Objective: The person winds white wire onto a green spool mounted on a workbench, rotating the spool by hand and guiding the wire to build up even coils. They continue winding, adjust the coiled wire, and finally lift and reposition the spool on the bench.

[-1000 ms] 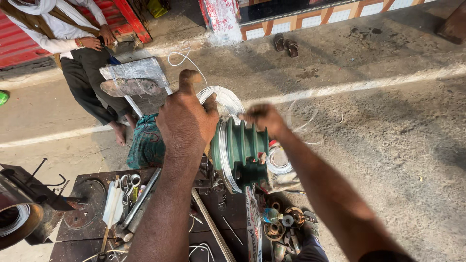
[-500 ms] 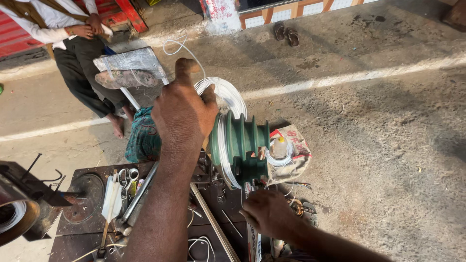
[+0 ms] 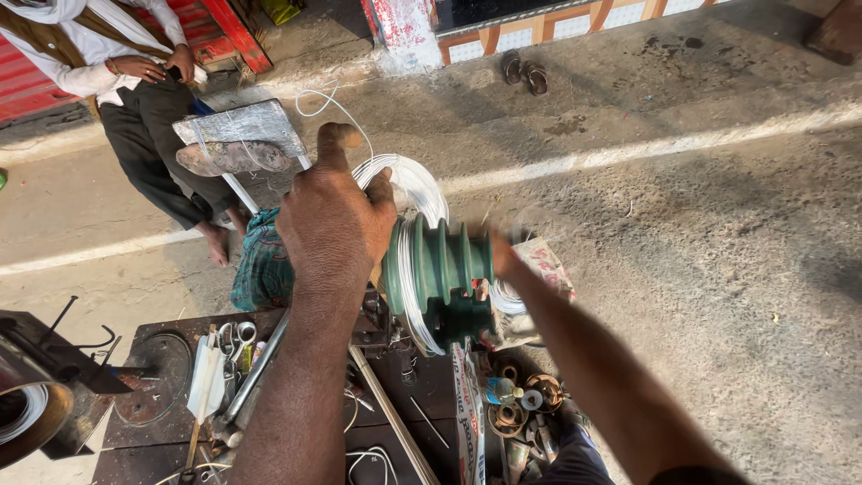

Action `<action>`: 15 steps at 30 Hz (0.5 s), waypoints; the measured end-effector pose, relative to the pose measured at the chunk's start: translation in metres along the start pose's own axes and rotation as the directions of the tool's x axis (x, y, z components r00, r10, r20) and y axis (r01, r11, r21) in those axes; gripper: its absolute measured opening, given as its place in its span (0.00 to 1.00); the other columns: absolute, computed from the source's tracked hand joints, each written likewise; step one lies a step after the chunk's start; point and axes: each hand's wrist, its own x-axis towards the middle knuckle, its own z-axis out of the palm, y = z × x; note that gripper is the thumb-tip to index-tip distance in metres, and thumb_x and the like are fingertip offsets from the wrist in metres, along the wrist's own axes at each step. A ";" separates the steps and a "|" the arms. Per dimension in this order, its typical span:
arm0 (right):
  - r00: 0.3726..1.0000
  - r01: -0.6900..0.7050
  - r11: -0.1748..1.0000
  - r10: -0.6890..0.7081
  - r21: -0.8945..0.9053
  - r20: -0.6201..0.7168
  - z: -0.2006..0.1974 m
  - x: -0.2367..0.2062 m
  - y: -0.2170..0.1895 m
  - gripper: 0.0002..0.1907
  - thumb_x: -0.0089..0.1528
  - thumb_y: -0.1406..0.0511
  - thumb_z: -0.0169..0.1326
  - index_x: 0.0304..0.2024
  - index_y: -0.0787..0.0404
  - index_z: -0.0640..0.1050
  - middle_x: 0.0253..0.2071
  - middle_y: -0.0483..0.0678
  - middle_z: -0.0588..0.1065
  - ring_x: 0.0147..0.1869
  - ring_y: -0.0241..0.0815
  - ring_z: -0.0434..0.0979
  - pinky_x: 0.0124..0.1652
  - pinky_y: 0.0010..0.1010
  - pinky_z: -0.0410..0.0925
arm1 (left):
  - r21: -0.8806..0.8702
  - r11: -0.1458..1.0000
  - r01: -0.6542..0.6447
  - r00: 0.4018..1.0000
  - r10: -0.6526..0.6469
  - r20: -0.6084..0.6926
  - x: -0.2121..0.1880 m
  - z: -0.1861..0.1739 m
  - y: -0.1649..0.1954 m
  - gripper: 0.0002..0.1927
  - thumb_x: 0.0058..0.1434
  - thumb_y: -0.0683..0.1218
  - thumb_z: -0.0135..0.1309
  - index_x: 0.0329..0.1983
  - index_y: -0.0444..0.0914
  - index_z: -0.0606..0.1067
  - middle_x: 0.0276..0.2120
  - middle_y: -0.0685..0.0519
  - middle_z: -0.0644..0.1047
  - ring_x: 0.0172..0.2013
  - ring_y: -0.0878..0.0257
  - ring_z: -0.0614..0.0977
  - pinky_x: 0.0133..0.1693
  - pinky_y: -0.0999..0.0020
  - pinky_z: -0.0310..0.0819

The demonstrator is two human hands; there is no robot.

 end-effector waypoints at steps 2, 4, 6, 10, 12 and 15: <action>0.870 0.400 0.884 -0.284 -0.240 0.403 -0.037 -0.004 0.060 0.28 0.57 0.71 0.63 0.59 0.63 0.71 0.48 0.49 0.79 0.49 0.42 0.82 0.47 0.36 0.77 | 0.001 0.999 -0.034 0.999 0.034 -0.005 0.002 0.000 -0.001 0.28 0.59 0.50 0.66 0.58 0.44 0.67 0.28 0.43 0.81 0.33 0.43 0.86 0.35 0.46 0.80; 0.920 0.392 0.643 -0.257 -0.658 0.297 -0.066 -0.021 0.110 0.14 0.60 0.66 0.62 0.46 0.64 0.78 0.36 0.52 0.81 0.40 0.43 0.82 0.38 0.36 0.74 | 0.001 1.000 -0.026 0.999 0.026 0.032 0.000 0.000 -0.001 0.28 0.60 0.50 0.65 0.59 0.43 0.67 0.27 0.44 0.80 0.32 0.45 0.86 0.35 0.47 0.81; 0.928 0.329 0.349 -0.290 -0.877 0.233 -0.077 -0.052 0.150 0.08 0.61 0.61 0.61 0.41 0.56 0.82 0.33 0.46 0.79 0.35 0.36 0.77 0.37 0.32 0.73 | -0.014 1.000 -0.001 0.998 0.002 0.057 0.002 0.002 -0.001 0.28 0.60 0.50 0.65 0.60 0.43 0.67 0.25 0.45 0.80 0.31 0.47 0.86 0.34 0.48 0.81; 0.618 0.687 -0.243 -0.302 -0.685 0.726 -0.052 -0.154 0.151 0.15 0.64 0.63 0.63 0.24 0.58 0.76 0.20 0.45 0.74 0.23 0.36 0.73 0.27 0.31 0.70 | 0.000 1.000 -0.002 0.997 0.002 0.075 0.002 0.006 0.000 0.27 0.62 0.51 0.64 0.60 0.43 0.66 0.25 0.46 0.80 0.31 0.49 0.87 0.34 0.48 0.82; 0.362 0.713 -0.549 -0.244 -0.436 0.900 -0.024 -0.190 0.116 0.11 0.61 0.66 0.63 0.26 0.57 0.75 0.21 0.44 0.72 0.26 0.35 0.73 0.27 0.28 0.72 | 0.001 1.000 -0.031 0.999 0.031 0.039 0.004 0.006 0.001 0.27 0.61 0.50 0.64 0.59 0.44 0.67 0.25 0.46 0.81 0.32 0.48 0.87 0.34 0.46 0.81; 0.087 0.533 -0.824 -0.174 -0.193 0.981 0.017 -0.234 0.049 0.05 0.60 0.64 0.63 0.32 0.54 0.78 0.26 0.41 0.73 0.32 0.37 0.75 0.30 0.27 0.74 | 0.037 0.999 -0.001 0.997 -0.001 0.071 0.006 0.004 0.001 0.30 0.60 0.51 0.64 0.62 0.43 0.65 0.27 0.44 0.80 0.32 0.47 0.87 0.36 0.46 0.82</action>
